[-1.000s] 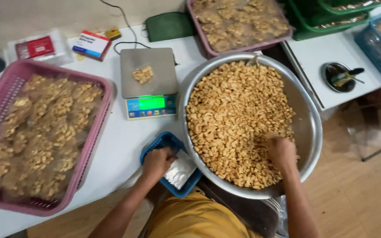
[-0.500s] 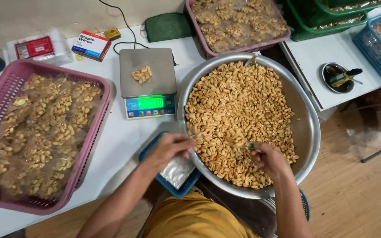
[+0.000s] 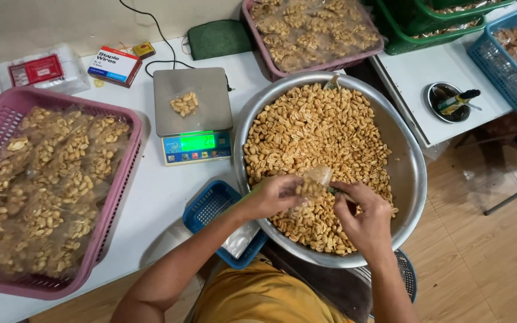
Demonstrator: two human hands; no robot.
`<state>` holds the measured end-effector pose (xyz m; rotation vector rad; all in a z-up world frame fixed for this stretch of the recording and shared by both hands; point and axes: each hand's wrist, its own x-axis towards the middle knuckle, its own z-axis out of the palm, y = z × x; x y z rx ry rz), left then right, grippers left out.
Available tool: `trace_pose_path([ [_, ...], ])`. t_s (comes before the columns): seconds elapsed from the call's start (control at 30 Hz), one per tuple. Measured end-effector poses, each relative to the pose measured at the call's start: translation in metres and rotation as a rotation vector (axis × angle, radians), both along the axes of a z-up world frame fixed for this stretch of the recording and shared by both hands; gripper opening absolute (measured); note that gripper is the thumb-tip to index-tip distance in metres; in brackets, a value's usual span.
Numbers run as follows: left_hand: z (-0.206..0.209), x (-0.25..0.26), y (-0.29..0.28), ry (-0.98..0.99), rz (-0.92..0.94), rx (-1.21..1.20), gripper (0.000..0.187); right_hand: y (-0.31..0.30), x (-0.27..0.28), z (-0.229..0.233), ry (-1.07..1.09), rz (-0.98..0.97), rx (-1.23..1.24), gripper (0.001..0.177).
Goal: Scooping peanuts from a large bowl into small plastic bags, weighing them on a digital scale, and placing them into a basket.
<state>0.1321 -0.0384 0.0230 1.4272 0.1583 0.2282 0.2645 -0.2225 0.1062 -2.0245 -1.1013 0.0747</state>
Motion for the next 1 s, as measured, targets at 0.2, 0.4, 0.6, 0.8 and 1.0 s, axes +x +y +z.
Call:
trace_pose_path([
  [0.2, 0.015, 0.003, 0.001, 0.082, -0.121, 0.176, 0.044, -0.003, -0.005, 0.017, 0.324, -0.067, 0.126, 0.026],
  [0.4, 0.009, 0.015, -0.004, 0.075, -0.112, 0.126, 0.042, -0.010, 0.007, 0.013, 0.476, -0.100, 0.205, 0.025],
  [0.6, 0.008, 0.009, -0.023, 0.020, 0.137, 0.040, 0.019, -0.018, 0.036, -0.021, 1.019, -0.160, 0.394, 0.029],
  [0.8, 0.019, 0.021, 0.076, -0.292, 0.542, 0.174, 0.016, -0.026, 0.043, -0.037, 0.621, -0.263, 0.208, 0.022],
  [1.0, -0.055, 0.022, 0.220, 0.018, 0.801, 1.072, 0.030, -0.021, 0.044, -0.050, 0.000, -0.263, -0.591, 0.036],
])
